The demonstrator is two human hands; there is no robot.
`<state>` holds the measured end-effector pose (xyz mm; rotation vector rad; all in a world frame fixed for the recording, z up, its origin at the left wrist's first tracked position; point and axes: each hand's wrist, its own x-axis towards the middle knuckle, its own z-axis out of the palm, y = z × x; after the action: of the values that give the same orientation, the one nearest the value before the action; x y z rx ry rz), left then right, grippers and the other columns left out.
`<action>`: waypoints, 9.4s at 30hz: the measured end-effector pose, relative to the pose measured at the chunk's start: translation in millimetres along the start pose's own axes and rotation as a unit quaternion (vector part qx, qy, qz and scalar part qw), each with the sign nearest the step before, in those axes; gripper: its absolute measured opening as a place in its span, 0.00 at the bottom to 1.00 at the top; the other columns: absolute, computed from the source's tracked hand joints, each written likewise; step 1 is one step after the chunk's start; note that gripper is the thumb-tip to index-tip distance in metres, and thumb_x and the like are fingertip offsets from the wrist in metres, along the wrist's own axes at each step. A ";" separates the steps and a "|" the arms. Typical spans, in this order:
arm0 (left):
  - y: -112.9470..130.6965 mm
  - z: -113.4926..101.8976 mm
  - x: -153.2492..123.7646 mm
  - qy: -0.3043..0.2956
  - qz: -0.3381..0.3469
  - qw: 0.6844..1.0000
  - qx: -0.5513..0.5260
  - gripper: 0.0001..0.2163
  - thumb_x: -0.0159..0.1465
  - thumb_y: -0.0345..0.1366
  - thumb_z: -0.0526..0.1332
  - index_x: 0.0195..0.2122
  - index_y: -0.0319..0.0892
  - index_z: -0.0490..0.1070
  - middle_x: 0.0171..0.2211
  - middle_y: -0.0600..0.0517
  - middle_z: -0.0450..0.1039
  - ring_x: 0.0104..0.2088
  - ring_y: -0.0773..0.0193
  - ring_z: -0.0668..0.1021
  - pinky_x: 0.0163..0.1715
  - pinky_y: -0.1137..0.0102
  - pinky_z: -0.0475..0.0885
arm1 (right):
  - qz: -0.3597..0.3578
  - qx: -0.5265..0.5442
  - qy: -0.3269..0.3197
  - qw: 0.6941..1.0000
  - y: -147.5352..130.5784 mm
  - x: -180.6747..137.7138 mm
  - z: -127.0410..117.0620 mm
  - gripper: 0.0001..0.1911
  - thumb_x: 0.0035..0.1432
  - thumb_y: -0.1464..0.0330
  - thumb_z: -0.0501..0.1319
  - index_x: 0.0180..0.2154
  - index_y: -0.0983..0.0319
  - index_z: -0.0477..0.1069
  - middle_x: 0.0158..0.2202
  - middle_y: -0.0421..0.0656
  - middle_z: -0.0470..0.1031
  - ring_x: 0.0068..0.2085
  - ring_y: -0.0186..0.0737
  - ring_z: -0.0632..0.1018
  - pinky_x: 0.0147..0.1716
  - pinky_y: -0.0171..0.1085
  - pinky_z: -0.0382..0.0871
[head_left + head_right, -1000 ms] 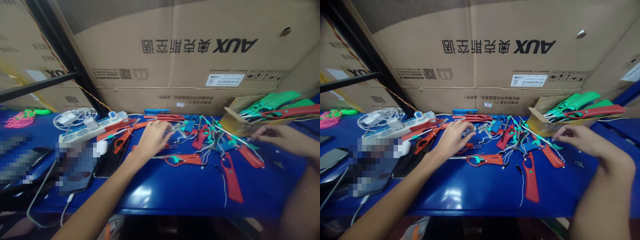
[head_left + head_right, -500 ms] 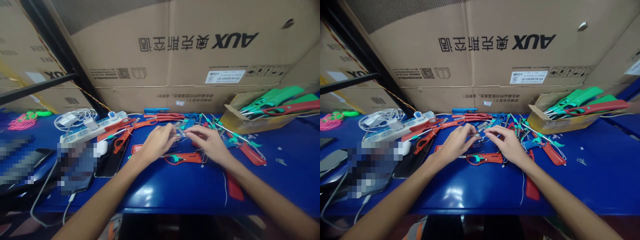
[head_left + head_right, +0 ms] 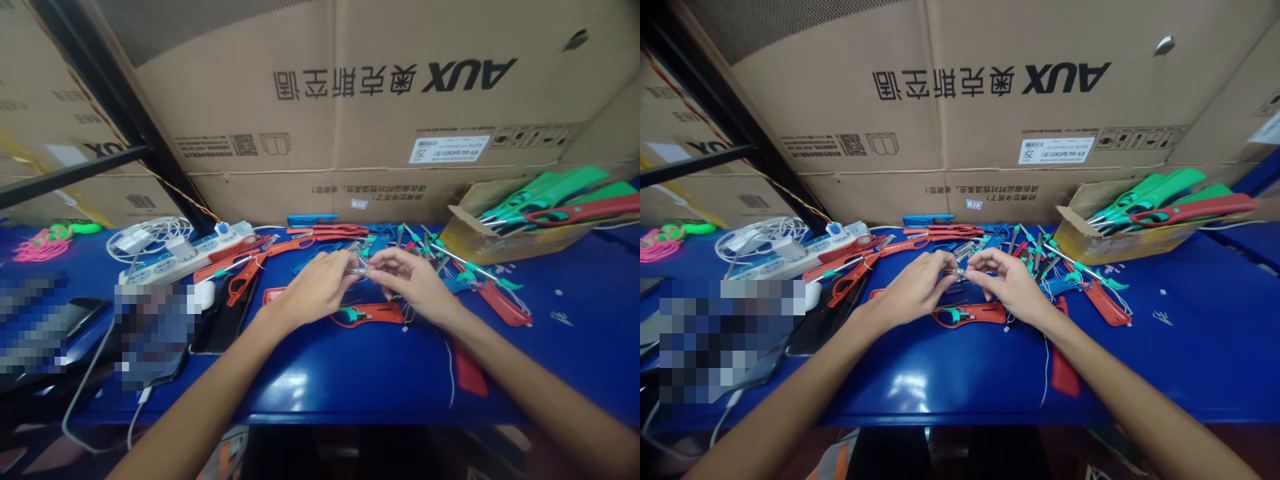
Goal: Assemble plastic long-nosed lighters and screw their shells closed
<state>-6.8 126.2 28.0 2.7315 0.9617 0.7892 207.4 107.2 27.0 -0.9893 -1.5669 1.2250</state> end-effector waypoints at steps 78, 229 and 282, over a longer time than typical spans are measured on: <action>-7.1 4.8 1.5 0.057 0.053 0.997 -0.008 0.08 0.74 0.40 0.57 0.43 0.40 0.69 0.40 0.48 0.79 0.40 0.61 0.81 0.41 0.66 0.76 | -0.037 -0.108 -0.010 0.993 -3.4 -6.0 -2.0 0.11 0.66 0.58 0.62 0.37 0.58 0.72 0.27 0.37 0.71 0.24 0.32 0.69 0.24 0.35 0.62; 64.3 27.7 -87.7 0.059 -0.251 0.957 -0.130 0.09 0.73 0.36 0.57 0.40 0.46 0.77 0.35 0.52 0.76 0.38 0.59 0.72 0.42 0.63 0.63 | -0.082 -0.389 -0.359 0.844 -14.9 -16.4 -4.3 0.08 0.62 0.76 0.58 0.29 0.62 0.68 0.28 0.37 0.68 0.28 0.32 0.68 0.29 0.35 0.53; 55.6 23.9 -104.0 0.091 -0.227 0.969 -0.019 0.12 0.70 0.36 0.62 0.54 0.47 0.71 0.50 0.49 0.77 0.51 0.54 0.76 0.51 0.57 0.70 | -0.103 -0.477 -0.215 0.846 -7.7 -22.8 -1.2 0.17 0.72 0.61 0.52 0.48 0.59 0.78 0.39 0.47 0.81 0.39 0.45 0.80 0.37 0.40 0.68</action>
<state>-32.6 19.3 -20.9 2.2921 1.5157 0.9594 214.6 84.5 30.9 -1.1163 -2.6818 0.4623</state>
